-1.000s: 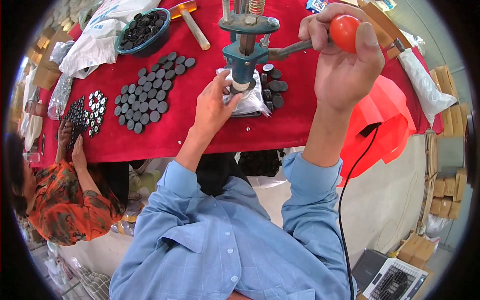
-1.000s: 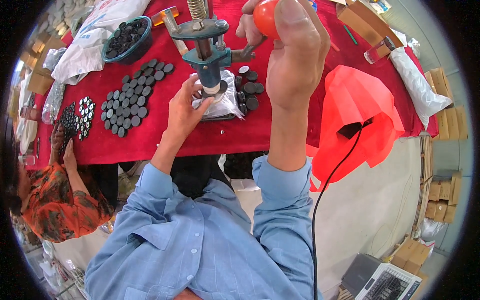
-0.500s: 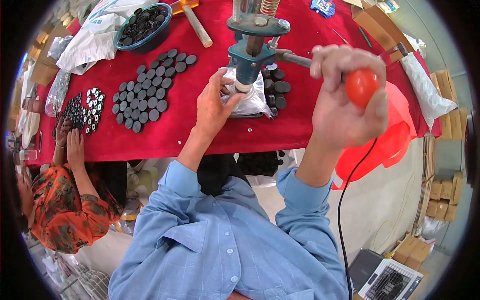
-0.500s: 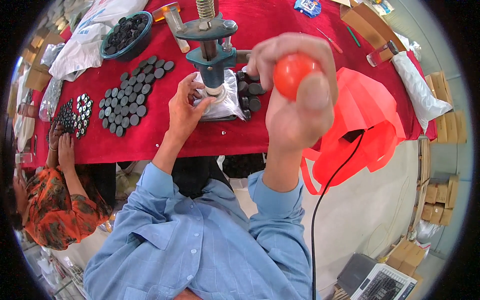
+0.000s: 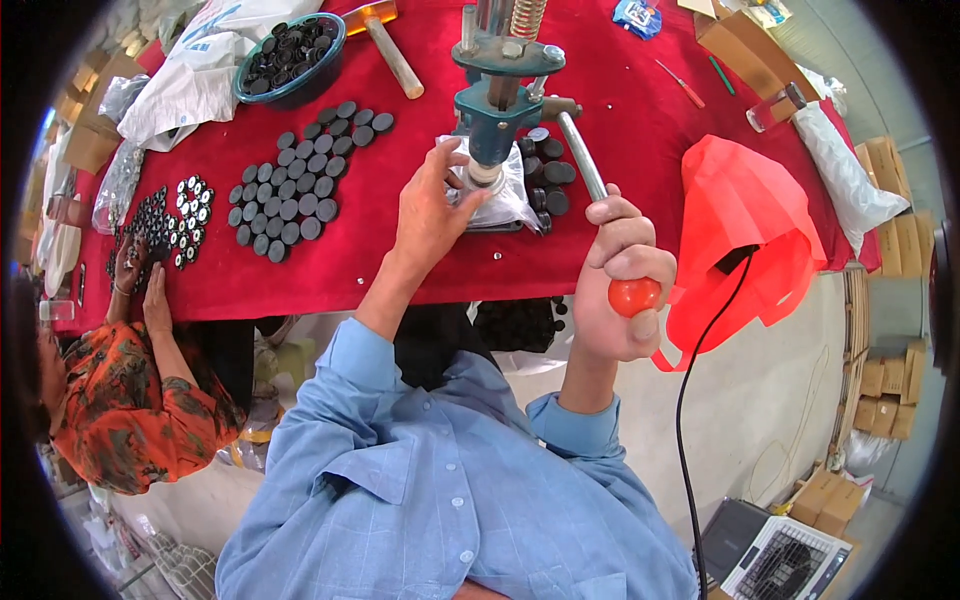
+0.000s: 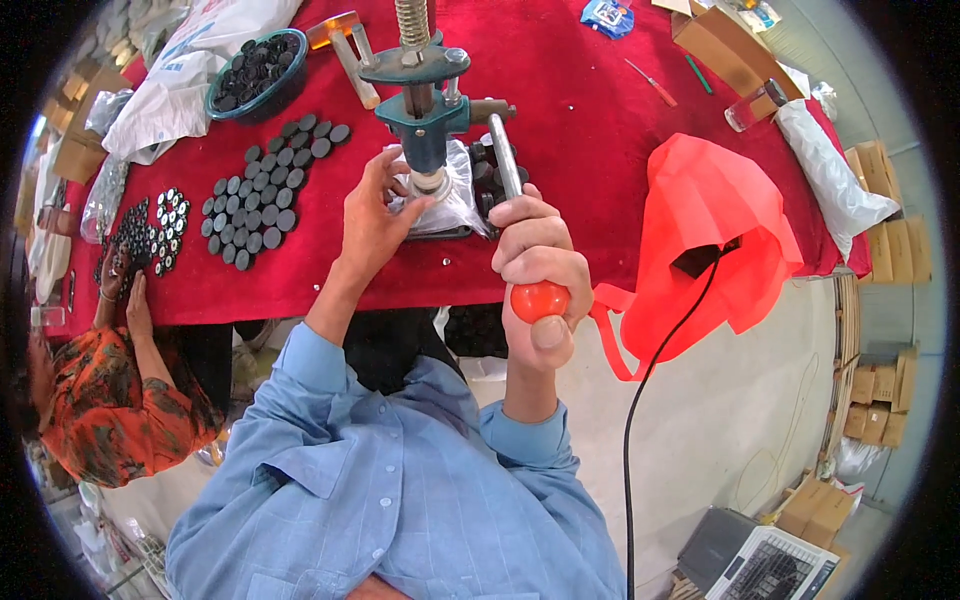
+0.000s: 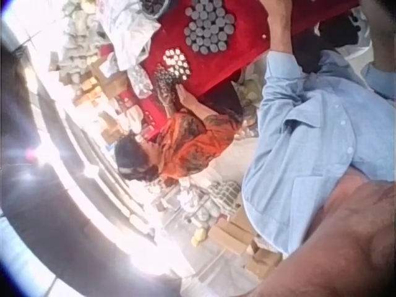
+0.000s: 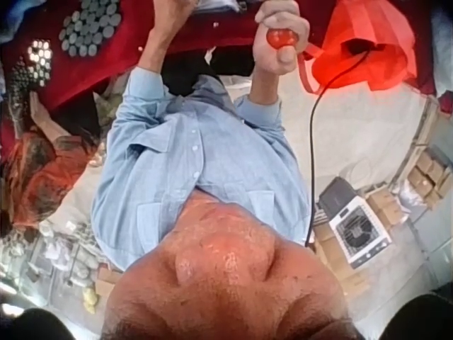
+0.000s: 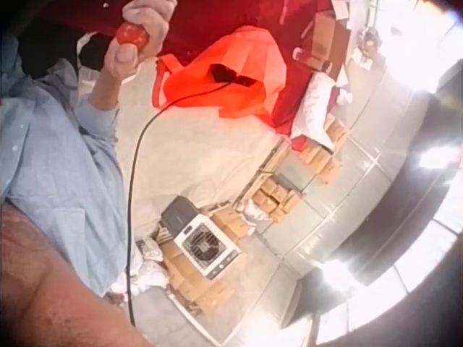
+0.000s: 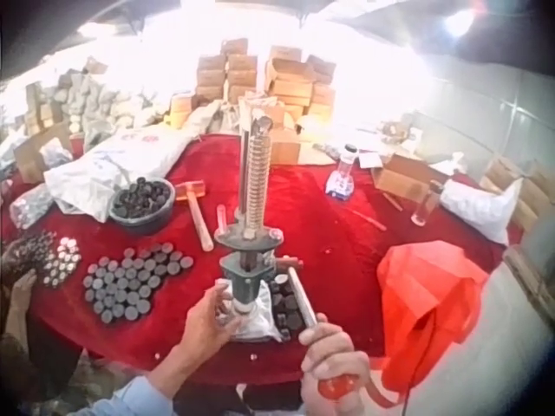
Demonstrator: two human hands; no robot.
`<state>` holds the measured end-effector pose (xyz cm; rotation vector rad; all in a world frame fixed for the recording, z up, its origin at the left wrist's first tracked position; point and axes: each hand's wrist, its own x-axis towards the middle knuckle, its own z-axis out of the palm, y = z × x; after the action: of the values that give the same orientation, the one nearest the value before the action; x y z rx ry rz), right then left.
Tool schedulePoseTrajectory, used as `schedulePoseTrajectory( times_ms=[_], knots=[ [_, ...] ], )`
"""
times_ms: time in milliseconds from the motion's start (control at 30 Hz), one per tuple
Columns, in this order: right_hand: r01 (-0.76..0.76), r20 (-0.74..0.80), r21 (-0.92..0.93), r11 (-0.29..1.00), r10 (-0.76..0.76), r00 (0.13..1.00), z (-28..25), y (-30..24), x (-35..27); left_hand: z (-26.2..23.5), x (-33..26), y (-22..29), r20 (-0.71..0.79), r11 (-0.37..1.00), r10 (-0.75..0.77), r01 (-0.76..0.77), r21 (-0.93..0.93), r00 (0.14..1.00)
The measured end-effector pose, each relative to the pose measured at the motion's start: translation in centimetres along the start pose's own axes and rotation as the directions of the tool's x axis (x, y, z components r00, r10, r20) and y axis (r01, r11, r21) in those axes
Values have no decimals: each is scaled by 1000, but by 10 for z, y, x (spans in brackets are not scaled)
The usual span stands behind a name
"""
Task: The person assembles small black components using a manual press.
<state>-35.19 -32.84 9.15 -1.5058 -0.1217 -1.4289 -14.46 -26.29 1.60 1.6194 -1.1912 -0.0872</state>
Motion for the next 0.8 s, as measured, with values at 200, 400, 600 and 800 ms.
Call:
schedulePoseTrajectory(
  times_ms=[200, 400, 600, 800],
  knots=[
    [10, 109, -57, 998, -4, 994, -8, -7, 14, 5, 4, -3, 26, 998, -52, 53, -34, 998],
    [-7, 54, -83, 997, 12, 998, 7, -14, 75, 2, 1, 2, 16, 996, -84, 84, 7, 996],
    [-52, 71, -69, 996, 57, 996, 7, -2, 132, -28, -28, -8, -27, 916, -184, 161, -367, 983],
    [-163, 51, 85, 983, 159, 986, -8, 20, 173, -77, -41, 40, 11, 751, -133, 108, -651, 991]
  ],
)
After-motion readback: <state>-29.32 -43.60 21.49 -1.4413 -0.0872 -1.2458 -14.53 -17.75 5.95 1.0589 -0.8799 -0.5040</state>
